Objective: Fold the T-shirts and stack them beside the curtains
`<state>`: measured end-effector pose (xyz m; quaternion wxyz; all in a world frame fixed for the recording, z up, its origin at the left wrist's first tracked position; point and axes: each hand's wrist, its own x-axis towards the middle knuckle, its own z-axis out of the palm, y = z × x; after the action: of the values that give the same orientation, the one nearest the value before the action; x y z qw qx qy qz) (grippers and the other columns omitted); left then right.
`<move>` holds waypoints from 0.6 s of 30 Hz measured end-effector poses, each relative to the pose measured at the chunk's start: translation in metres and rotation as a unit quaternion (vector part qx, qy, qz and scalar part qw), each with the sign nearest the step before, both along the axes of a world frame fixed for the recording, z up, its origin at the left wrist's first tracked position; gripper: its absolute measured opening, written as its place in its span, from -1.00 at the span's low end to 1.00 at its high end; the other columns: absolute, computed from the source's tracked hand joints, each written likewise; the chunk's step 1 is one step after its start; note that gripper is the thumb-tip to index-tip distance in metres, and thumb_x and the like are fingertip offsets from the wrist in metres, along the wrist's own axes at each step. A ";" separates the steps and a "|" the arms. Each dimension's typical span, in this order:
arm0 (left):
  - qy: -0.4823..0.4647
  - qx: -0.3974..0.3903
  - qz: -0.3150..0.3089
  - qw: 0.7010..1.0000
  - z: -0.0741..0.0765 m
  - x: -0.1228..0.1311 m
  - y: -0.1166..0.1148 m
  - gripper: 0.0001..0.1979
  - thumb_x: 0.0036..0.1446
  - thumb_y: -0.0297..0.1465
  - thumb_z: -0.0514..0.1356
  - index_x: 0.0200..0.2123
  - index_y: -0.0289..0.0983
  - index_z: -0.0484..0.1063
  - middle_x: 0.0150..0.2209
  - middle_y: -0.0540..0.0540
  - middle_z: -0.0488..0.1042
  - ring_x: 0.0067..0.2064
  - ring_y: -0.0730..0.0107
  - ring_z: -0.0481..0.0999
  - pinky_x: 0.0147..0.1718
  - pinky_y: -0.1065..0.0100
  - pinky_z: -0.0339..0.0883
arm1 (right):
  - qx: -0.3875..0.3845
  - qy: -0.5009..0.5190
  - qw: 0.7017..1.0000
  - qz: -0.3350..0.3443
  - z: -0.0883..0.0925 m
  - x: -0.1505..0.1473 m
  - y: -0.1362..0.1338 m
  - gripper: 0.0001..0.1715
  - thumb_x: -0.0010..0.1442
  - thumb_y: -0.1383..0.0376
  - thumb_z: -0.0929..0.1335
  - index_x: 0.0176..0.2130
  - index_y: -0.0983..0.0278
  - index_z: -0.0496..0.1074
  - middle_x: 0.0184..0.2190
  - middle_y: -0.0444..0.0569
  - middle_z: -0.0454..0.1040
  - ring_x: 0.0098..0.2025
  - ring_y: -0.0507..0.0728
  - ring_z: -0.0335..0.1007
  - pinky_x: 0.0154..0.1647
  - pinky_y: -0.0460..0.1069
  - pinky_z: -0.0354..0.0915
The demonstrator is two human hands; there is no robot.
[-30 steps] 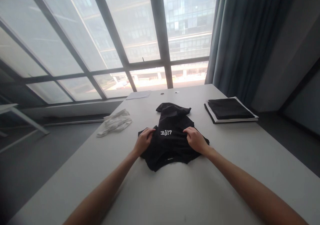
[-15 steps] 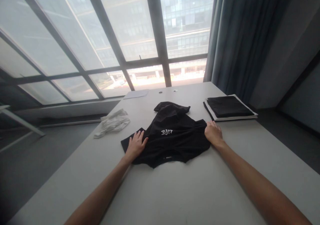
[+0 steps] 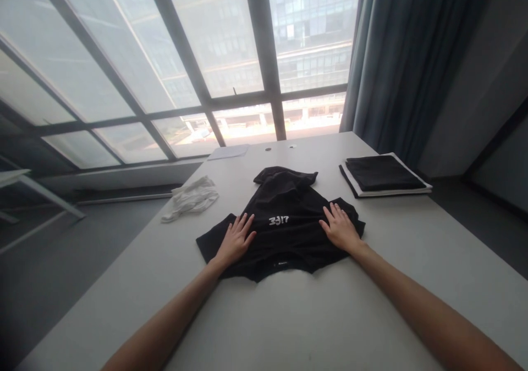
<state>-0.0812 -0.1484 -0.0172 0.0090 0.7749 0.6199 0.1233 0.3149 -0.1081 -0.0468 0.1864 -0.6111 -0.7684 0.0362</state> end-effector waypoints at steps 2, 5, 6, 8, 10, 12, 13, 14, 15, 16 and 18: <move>0.002 0.003 0.020 1.000 -0.003 0.002 -0.020 -0.36 0.40 -0.07 -0.01 0.46 -0.09 -0.01 0.46 -0.20 0.00 0.47 -0.09 -0.10 0.32 -0.18 -0.05 | 0.008 -0.017 1.000 -0.008 -0.006 0.007 -0.024 -0.26 0.39 0.04 0.16 0.35 0.42 0.21 0.41 0.28 0.07 0.46 0.38 -0.09 0.40 0.27 -0.02; 0.014 -0.009 0.033 0.999 -0.007 0.003 -0.055 -0.33 0.37 -0.04 0.03 0.45 -0.08 0.00 0.47 -0.23 -0.05 0.46 -0.19 -0.12 0.30 -0.23 -0.01 | 0.011 -0.042 0.999 -0.020 -0.007 0.014 -0.067 -0.25 0.37 0.01 0.19 0.34 0.41 0.24 0.39 0.31 0.12 0.43 0.42 -0.02 0.37 0.29 0.05; 0.019 -0.021 0.030 0.999 -0.006 0.003 -0.064 -0.31 0.35 -0.02 0.05 0.45 -0.07 0.01 0.47 -0.24 -0.05 0.46 -0.23 -0.11 0.28 -0.24 0.01 | 0.008 -0.050 0.998 -0.024 -0.005 0.016 -0.078 -0.25 0.35 0.00 0.21 0.33 0.38 0.27 0.37 0.31 0.16 0.42 0.44 0.02 0.35 0.31 0.07; 0.025 -0.041 0.023 0.999 -0.001 0.002 -0.072 -0.30 0.33 0.02 0.05 0.44 -0.09 0.05 0.45 -0.25 -0.01 0.44 -0.28 -0.06 0.27 -0.25 0.05 | 0.004 -0.057 0.998 -0.033 0.004 0.016 -0.090 -0.27 0.34 -0.03 0.22 0.30 0.34 0.32 0.33 0.31 0.24 0.38 0.48 0.10 0.31 0.37 0.10; 0.017 -0.037 0.017 0.999 0.010 0.002 -0.062 -0.33 0.36 -0.02 0.02 0.42 -0.17 0.11 0.43 -0.26 0.08 0.43 -0.24 0.00 0.29 -0.19 0.06 | 0.006 -0.043 0.999 -0.025 0.019 0.012 -0.084 -0.30 0.36 -0.01 0.20 0.27 0.37 0.35 0.30 0.31 0.29 0.36 0.46 0.14 0.31 0.35 0.11; -0.012 -0.005 0.011 1.000 0.023 0.007 -0.035 -0.42 0.40 -0.15 -0.02 0.38 -0.29 0.19 0.40 -0.26 0.15 0.42 -0.07 0.08 0.33 -0.03 0.06 | 0.009 -0.008 1.000 0.006 0.034 0.000 -0.061 -0.36 0.39 0.08 0.17 0.24 0.41 0.37 0.29 0.29 0.30 0.35 0.38 0.17 0.35 0.25 0.11; -0.034 0.009 0.004 0.999 0.029 0.010 -0.016 -0.46 0.40 -0.23 -0.03 0.35 -0.33 0.23 0.37 -0.26 0.20 0.39 0.03 0.16 0.34 0.07 0.06 | 0.005 0.014 1.000 0.008 0.041 -0.009 -0.045 -0.40 0.39 0.13 0.16 0.22 0.41 0.39 0.27 0.27 0.33 0.33 0.35 0.21 0.35 0.21 0.12; -0.059 0.016 0.004 0.998 0.033 0.013 0.004 -0.49 0.39 -0.29 -0.03 0.32 -0.35 0.26 0.33 -0.26 0.27 0.35 0.12 0.24 0.33 0.16 0.08 | 0.001 0.034 0.999 0.007 0.047 -0.018 -0.027 -0.42 0.39 0.17 0.15 0.21 0.42 0.40 0.25 0.26 0.36 0.30 0.32 0.24 0.34 0.18 0.14; -0.082 0.017 0.020 0.996 0.037 0.016 0.026 -0.52 0.38 -0.34 -0.03 0.29 -0.35 0.31 0.29 -0.24 0.32 0.31 0.17 0.30 0.32 0.22 0.10 | 0.003 0.053 0.999 0.002 0.052 -0.028 -0.009 -0.43 0.38 0.21 0.15 0.20 0.44 0.40 0.24 0.25 0.37 0.29 0.30 0.26 0.34 0.15 0.15; -0.099 0.011 0.045 0.994 0.039 0.018 0.047 -0.55 0.36 -0.38 -0.01 0.25 -0.33 0.34 0.26 -0.22 0.36 0.29 0.20 0.33 0.31 0.26 0.12 | 0.012 0.067 0.998 0.002 0.056 -0.038 0.011 -0.45 0.37 0.25 0.15 0.19 0.44 0.40 0.24 0.25 0.37 0.28 0.29 0.26 0.34 0.13 0.15; -0.109 0.015 0.086 0.990 0.043 0.017 0.088 -0.54 0.34 -0.41 0.00 0.25 -0.35 0.33 0.25 -0.27 0.36 0.28 0.16 0.34 0.30 0.23 0.12 | 0.032 0.098 0.995 -0.013 0.063 -0.054 0.048 -0.46 0.35 0.29 0.15 0.19 0.43 0.39 0.22 0.21 0.38 0.27 0.26 0.25 0.33 0.10 0.13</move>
<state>-0.0639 -0.0600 0.0256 0.0547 0.7004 0.6779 0.2166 0.2608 -0.0598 0.0165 0.2808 -0.6086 -0.7389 0.0688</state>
